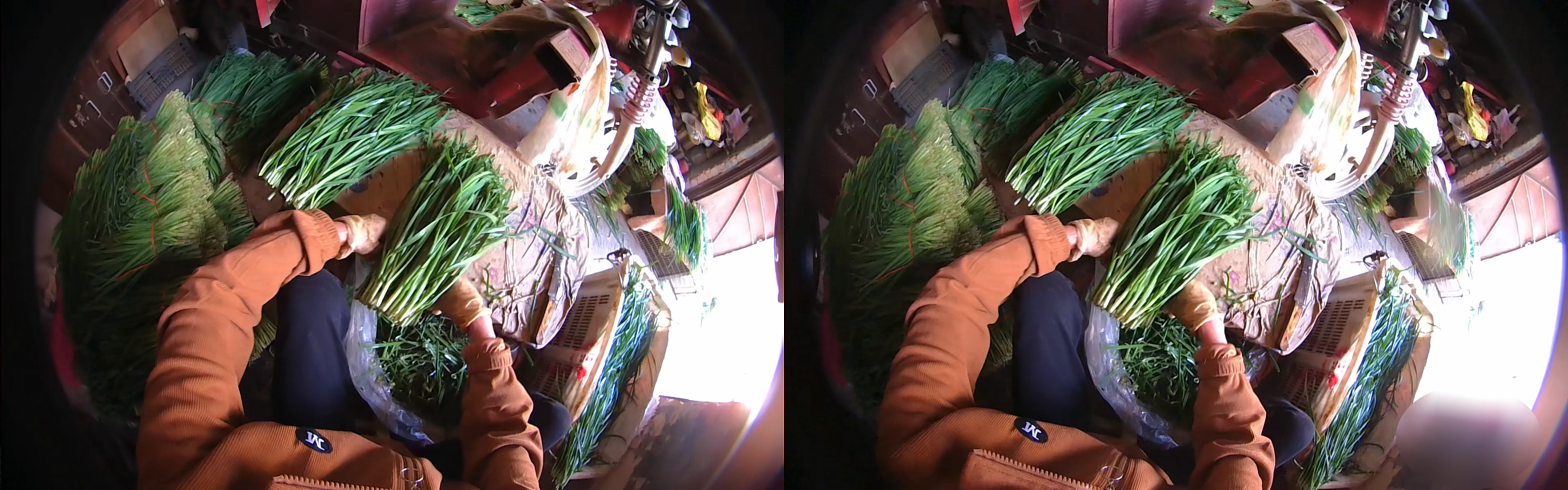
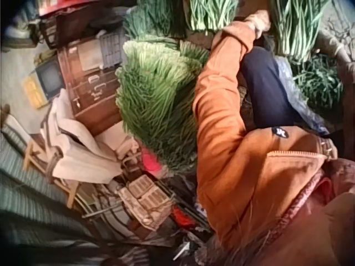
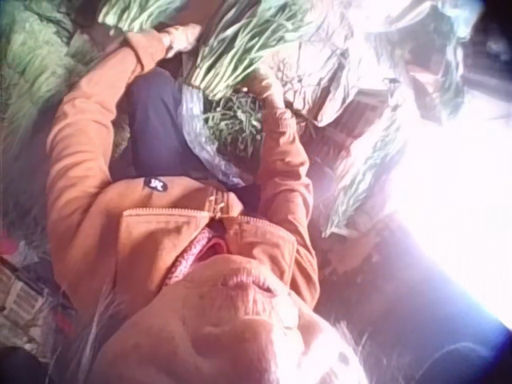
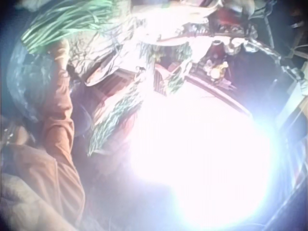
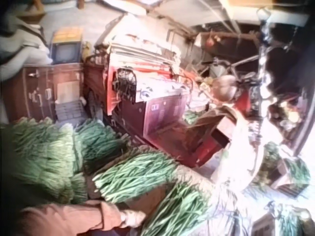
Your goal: The person gathers green onions from a plastic bag, aligns them into bundles, and ties them with red rubber bands. The person places the finished bundles on a nearby table and continues the process with additional onions.
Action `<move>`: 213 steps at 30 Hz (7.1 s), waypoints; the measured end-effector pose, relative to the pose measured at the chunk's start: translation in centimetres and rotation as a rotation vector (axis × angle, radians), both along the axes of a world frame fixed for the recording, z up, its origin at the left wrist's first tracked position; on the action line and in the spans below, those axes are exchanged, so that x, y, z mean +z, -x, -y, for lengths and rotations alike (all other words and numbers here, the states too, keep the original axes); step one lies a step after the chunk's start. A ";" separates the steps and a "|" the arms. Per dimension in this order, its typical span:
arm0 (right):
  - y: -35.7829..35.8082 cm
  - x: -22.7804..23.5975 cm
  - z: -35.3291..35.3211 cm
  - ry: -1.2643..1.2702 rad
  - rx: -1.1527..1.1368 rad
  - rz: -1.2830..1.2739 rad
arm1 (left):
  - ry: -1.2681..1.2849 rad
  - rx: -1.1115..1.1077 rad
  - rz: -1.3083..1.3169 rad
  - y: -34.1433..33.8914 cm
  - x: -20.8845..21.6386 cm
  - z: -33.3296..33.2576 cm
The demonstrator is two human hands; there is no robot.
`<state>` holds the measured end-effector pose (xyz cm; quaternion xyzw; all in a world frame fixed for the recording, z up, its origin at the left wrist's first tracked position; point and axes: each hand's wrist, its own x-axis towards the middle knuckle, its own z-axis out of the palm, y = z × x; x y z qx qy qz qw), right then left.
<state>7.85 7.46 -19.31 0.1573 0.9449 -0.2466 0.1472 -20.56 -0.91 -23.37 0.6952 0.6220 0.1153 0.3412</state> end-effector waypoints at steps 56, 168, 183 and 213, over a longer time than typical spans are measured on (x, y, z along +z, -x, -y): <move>-0.1 6.2 4.4 0.392 -0.645 -0.742 | 0.568 0.858 1.158 -4.2 12.7 5.4; 12.7 7.9 -0.8 0.037 -0.092 -0.208 | -0.671 1.068 0.788 -6.7 4.2 2.9; 12.5 7.9 -0.8 0.046 -0.104 -0.213 | -0.652 0.888 0.517 -7.0 6.1 4.0; 6.0 9.9 1.4 0.621 -0.531 -0.664 | -0.595 0.855 1.033 -7.3 7.2 2.8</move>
